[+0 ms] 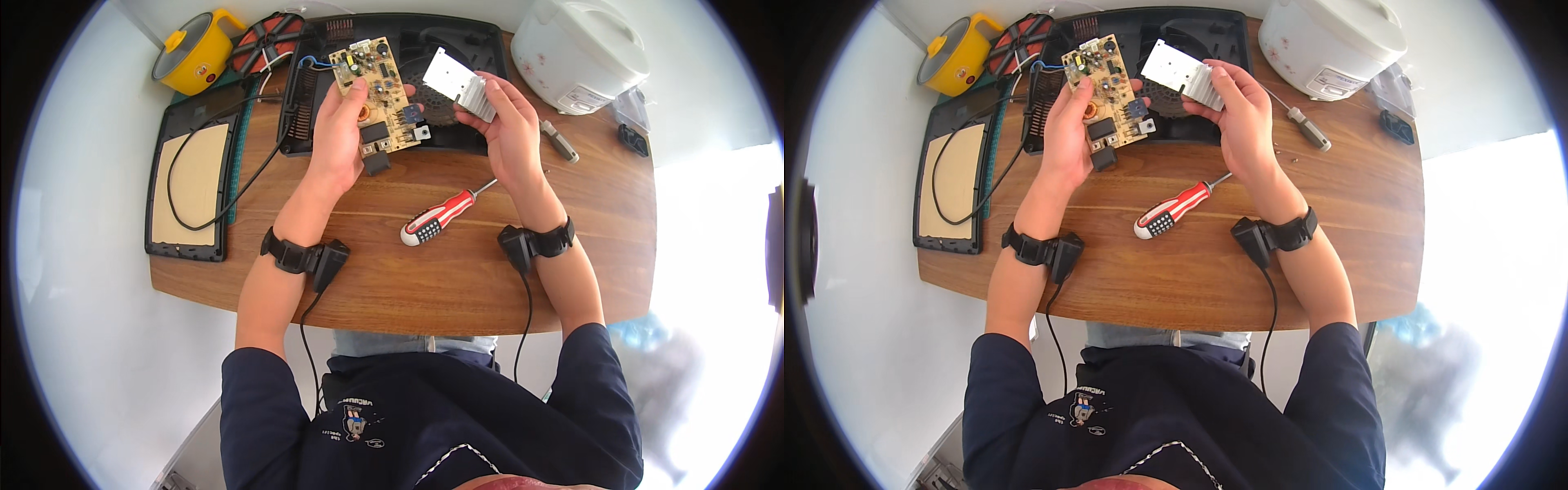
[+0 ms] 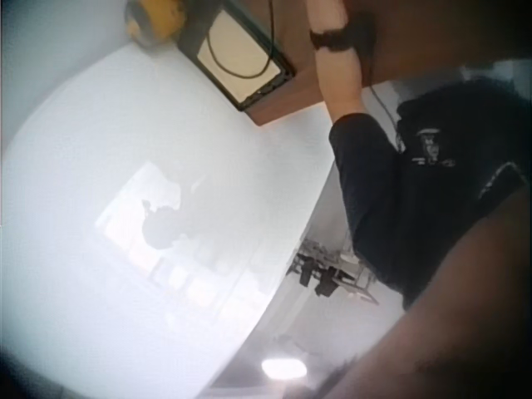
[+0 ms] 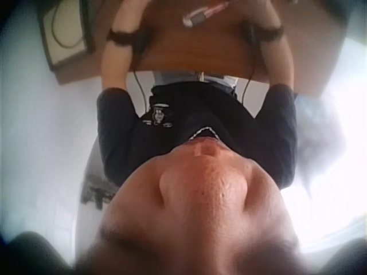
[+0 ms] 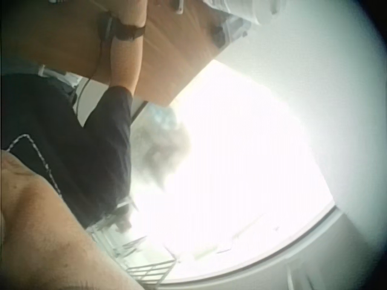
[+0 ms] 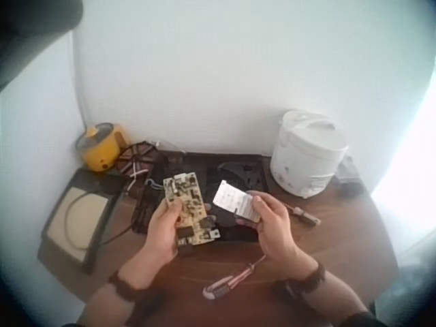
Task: The person attaches a metal heatsink to a green circuit board using a screwdriver. They align the heatsink, insert screws, and tighten them while repeatedly flipping the board to access both sides.
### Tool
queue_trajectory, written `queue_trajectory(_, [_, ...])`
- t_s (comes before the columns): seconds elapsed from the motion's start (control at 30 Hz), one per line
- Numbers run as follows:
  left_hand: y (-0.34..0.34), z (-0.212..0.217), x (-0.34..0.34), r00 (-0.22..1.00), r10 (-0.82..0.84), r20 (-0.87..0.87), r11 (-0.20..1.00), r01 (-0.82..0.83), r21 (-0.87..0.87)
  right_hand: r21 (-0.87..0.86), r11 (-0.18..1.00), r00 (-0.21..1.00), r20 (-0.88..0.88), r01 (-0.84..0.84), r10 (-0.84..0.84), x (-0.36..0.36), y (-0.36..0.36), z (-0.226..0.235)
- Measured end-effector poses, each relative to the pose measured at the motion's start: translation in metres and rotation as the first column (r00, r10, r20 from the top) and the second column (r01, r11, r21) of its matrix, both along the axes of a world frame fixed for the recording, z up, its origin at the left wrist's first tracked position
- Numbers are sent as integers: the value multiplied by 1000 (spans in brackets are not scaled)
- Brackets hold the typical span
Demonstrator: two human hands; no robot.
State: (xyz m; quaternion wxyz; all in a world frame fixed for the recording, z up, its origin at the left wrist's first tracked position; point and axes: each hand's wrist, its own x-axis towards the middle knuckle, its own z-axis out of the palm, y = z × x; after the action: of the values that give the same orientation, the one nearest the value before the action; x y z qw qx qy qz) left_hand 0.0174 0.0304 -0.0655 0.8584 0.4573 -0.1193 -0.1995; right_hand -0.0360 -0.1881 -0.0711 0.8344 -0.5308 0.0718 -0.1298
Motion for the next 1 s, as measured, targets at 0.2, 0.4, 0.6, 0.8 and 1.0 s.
queue_trajectory(0.2, [1,-7,0,1000,-4,-29,1000,5,16,-37,997,997,-29,-73,72,-2,1,-4])
queue_trajectory(0.4, [-1,-3,2,999,46,13,999,-47,23,-87,996,999,33,-3,6,-2,4,-2])
queue_trajectory(0.6, [-3,-2,3,996,85,39,996,-85,-22,-321,931,961,259,176,-92,-9,22,1])
queue_trajectory(0.8, [-12,4,5,988,137,-68,988,-141,-57,-605,644,843,525,468,-119,-10,25,1])
queue_trajectory(1.0, [-37,46,-5,965,183,-189,976,-201,-83,-658,220,674,739,720,8,-10,11,17])
